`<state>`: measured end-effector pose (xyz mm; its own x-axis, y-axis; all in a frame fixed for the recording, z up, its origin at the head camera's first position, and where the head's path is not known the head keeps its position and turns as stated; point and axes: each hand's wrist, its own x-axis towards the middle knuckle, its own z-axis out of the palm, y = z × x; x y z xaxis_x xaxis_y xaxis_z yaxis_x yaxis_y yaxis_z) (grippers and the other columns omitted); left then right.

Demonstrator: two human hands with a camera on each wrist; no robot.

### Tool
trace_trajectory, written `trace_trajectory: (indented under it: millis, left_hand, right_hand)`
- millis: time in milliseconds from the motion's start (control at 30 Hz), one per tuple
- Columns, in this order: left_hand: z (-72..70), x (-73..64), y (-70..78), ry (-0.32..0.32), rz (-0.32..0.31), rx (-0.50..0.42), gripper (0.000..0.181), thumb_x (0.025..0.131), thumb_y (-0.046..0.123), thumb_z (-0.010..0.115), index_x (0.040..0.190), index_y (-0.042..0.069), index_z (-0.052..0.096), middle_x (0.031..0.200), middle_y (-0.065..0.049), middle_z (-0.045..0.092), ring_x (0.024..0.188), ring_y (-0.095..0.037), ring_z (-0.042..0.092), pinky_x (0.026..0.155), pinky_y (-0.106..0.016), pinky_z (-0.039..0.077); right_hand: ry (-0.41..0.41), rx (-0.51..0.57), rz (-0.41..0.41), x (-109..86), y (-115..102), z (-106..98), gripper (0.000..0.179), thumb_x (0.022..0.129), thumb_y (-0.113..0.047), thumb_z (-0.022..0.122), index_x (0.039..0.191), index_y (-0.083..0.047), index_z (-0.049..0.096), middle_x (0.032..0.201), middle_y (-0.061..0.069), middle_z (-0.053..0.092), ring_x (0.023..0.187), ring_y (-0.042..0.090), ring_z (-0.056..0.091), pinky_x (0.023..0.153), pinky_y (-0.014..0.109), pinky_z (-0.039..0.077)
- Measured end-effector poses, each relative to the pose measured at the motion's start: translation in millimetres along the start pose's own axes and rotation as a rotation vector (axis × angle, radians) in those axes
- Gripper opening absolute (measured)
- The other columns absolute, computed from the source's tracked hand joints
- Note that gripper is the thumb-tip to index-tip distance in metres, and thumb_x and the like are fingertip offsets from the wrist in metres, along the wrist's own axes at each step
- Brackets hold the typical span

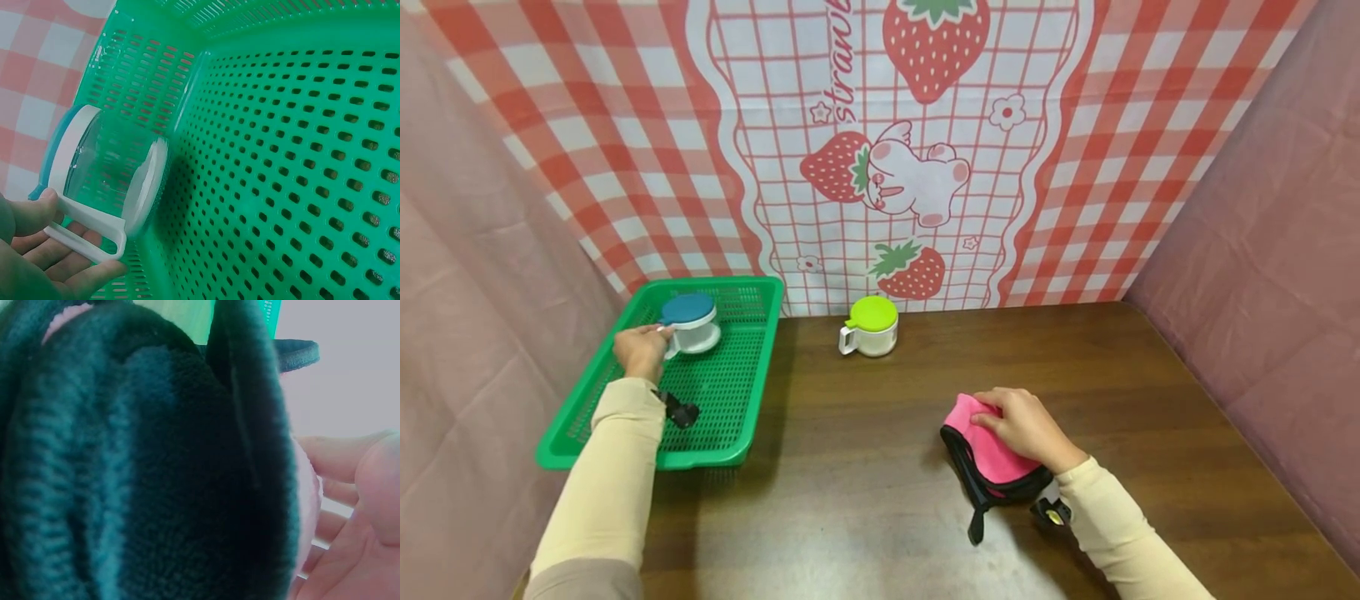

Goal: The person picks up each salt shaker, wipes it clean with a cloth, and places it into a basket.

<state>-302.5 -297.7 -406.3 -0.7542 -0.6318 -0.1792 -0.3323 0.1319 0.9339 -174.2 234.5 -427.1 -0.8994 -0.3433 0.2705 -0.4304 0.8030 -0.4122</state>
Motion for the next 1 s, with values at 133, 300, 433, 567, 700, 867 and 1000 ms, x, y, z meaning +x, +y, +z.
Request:
trace_trajectory:
  millis: [133,300,433,567,700,867,1000]
  left_hand:
    - [-2.1,1.1,-4.2,0.003,-0.019,-0.005,0.039,0.088,0.009,0.069,0.124,-0.003,0.063,0.051,0.021,0.045,0.051,-0.002,0.045,0.046,-0.017,0.039]
    - [-4.0,2.0,-6.2,0.010,-0.033,0.008,0.041,0.087,0.011,0.069,0.125,-0.002,0.063,0.054,0.020,0.044,0.051,-0.001,0.044,0.045,-0.017,0.040]
    - [-4.4,4.3,-7.1,0.034,-0.029,0.059,0.042,0.087,0.014,0.069,0.126,0.000,0.063,0.059,0.019,0.045,0.070,-0.010,0.057,0.066,-0.020,0.050]
    - [-4.6,3.5,-8.3,0.066,-0.013,0.099,0.041,0.086,0.013,0.070,0.125,-0.002,0.064,0.066,0.010,0.055,0.116,-0.026,0.057,0.106,-0.030,0.043]
    - [-4.9,0.8,-8.9,0.079,0.019,0.168,0.041,0.089,0.015,0.068,0.125,-0.003,0.063,0.108,-0.019,0.069,0.132,-0.034,0.048,0.114,-0.035,0.035]
    - [-5.6,-0.1,-9.9,0.075,0.022,0.235,0.041,0.091,0.018,0.063,0.129,0.000,0.061,0.138,-0.022,0.055,0.137,-0.038,0.042,0.116,-0.039,0.031]
    - [-5.6,0.0,-11.3,0.074,0.008,0.256,0.041,0.092,0.018,0.061,0.131,0.003,0.060,0.141,-0.022,0.052,0.138,-0.039,0.040,0.117,-0.040,0.030]
  right_hand:
    - [-0.002,0.002,0.007,-1.2,0,2,0.024,0.080,-0.015,0.079,0.101,-0.005,0.076,0.083,0.004,0.073,0.070,0.011,0.059,0.060,0.026,0.044]
    - [-0.001,-0.002,0.011,-2.0,1,3,0.024,0.079,-0.015,0.079,0.100,-0.005,0.076,0.083,0.004,0.073,0.069,0.011,0.059,0.060,0.026,0.044]
    - [0.005,-0.003,0.003,-1.6,0,4,0.024,0.079,-0.015,0.079,0.100,-0.005,0.076,0.083,0.004,0.073,0.070,0.012,0.060,0.061,0.027,0.045]
    - [0.011,-0.011,-0.004,-0.9,0,4,0.024,0.079,-0.015,0.079,0.100,-0.005,0.075,0.082,0.004,0.073,0.070,0.013,0.061,0.061,0.028,0.046]
    - [0.011,-0.021,-0.001,-1.1,0,3,0.024,0.080,-0.016,0.079,0.101,-0.005,0.075,0.080,0.003,0.071,0.067,0.010,0.057,0.060,0.026,0.043]
    - [0.012,-0.025,-0.002,-1.4,0,2,0.024,0.079,-0.016,0.079,0.101,-0.005,0.075,0.077,0.001,0.069,0.064,0.008,0.051,0.057,0.024,0.040]
    - [0.011,-0.024,-0.003,-1.6,0,2,0.024,0.079,-0.016,0.079,0.101,-0.005,0.075,0.075,0.000,0.068,0.063,0.007,0.049,0.057,0.023,0.038]
